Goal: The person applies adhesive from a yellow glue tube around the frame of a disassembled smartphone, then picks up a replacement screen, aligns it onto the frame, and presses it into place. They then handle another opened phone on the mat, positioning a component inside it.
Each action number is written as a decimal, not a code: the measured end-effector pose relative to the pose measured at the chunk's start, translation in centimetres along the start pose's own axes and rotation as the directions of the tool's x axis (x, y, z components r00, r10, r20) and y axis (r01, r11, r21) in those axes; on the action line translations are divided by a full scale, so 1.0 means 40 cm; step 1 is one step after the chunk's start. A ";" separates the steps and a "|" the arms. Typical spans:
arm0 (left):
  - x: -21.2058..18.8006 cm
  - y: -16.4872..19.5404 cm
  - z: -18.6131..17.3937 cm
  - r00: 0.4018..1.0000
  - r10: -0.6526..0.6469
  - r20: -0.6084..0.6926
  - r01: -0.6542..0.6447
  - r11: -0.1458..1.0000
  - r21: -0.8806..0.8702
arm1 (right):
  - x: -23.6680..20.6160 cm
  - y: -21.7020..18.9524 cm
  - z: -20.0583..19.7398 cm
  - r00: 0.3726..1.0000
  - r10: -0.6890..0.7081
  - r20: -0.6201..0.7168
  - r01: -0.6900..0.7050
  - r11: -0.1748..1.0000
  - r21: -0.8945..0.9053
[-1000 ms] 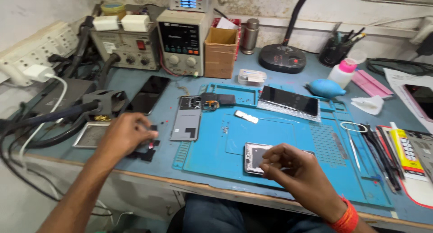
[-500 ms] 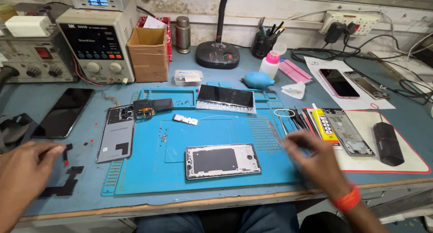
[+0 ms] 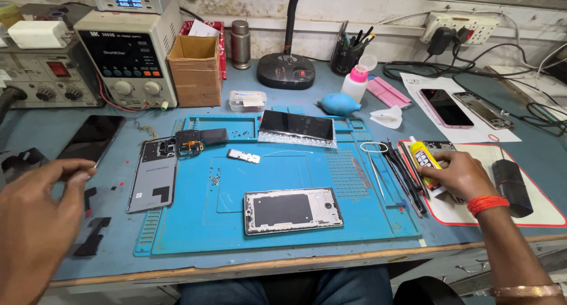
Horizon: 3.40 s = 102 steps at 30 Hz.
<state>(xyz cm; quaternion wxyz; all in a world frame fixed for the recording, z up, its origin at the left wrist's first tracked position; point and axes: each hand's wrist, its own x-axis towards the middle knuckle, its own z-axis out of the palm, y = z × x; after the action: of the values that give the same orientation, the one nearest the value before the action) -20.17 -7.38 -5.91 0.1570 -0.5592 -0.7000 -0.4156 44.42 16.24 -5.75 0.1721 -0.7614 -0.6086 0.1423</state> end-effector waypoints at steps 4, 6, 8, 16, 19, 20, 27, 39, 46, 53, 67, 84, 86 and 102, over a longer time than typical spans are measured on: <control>0.016 0.103 -0.027 0.999 -0.015 0.051 0.014 1.000 0.022 | -0.013 -0.008 -0.022 0.999 0.006 -0.049 -0.006 1.000 0.004; 0.015 0.142 -0.025 0.991 0.137 -0.001 -0.137 0.988 -0.077 | -0.047 -0.019 -0.041 0.989 -0.069 -0.131 0.095 0.975 0.200; 0.010 0.174 -0.021 0.986 0.169 0.007 -0.167 0.976 -0.137 | -0.100 -0.043 -0.067 0.953 -0.186 -0.239 0.267 0.888 0.373; -0.008 0.364 0.070 0.931 0.265 0.253 -0.082 0.825 -0.559 | -0.322 -0.279 -0.047 0.874 -0.477 -0.099 0.433 0.669 0.604; -0.012 0.434 0.101 0.865 0.332 0.375 -0.004 0.754 -0.657 | -0.360 -0.364 0.026 0.820 -0.571 -0.026 0.400 0.541 0.740; -0.014 0.449 0.108 0.840 0.355 0.411 0.027 0.728 -0.684 | -0.368 -0.382 0.044 0.798 -0.602 -0.010 0.375 0.484 0.791; -0.015 0.462 0.143 0.934 0.218 0.282 0.037 0.727 -0.686 | -0.370 -0.430 0.114 0.788 -0.613 0.051 0.195 0.328 0.924; 0.002 0.457 0.161 0.821 0.015 0.571 0.395 0.707 -0.586 | -0.368 -0.445 0.150 0.822 -0.569 0.020 0.178 0.291 0.940; 0.007 0.442 0.146 0.935 0.271 0.230 -0.049 0.740 -0.671 | -0.385 -0.441 0.159 0.829 -0.560 0.013 0.116 0.194 0.974; 0.001 0.407 0.167 0.817 0.179 0.549 0.189 0.816 -0.547 | -0.399 -0.441 0.157 0.805 -0.593 0.018 0.132 0.209 0.969; -0.006 0.415 0.134 0.760 0.084 0.644 0.275 0.857 -0.436 | -0.406 -0.449 0.167 0.793 -0.608 0.045 0.151 0.267 0.952; -0.014 0.383 0.155 0.846 0.201 0.493 0.113 0.837 -0.536 | -0.393 -0.444 0.174 0.814 -0.577 0.070 0.122 0.287 0.950; -0.009 0.370 0.161 0.811 0.139 0.568 0.191 0.855 -0.482 | -0.382 -0.438 0.175 0.823 -0.564 0.063 0.120 0.281 0.952; -0.010 0.332 0.199 0.863 0.142 0.485 0.183 0.806 -0.562 | -0.372 -0.441 0.158 0.825 -0.562 0.056 0.243 0.444 0.862</control>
<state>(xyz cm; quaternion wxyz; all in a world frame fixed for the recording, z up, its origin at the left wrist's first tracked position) -5.97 -1.24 -5.62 -0.2181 -0.6606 -0.5576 -0.4528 23.01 5.82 -3.66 0.4310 -0.3820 -0.6534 0.4913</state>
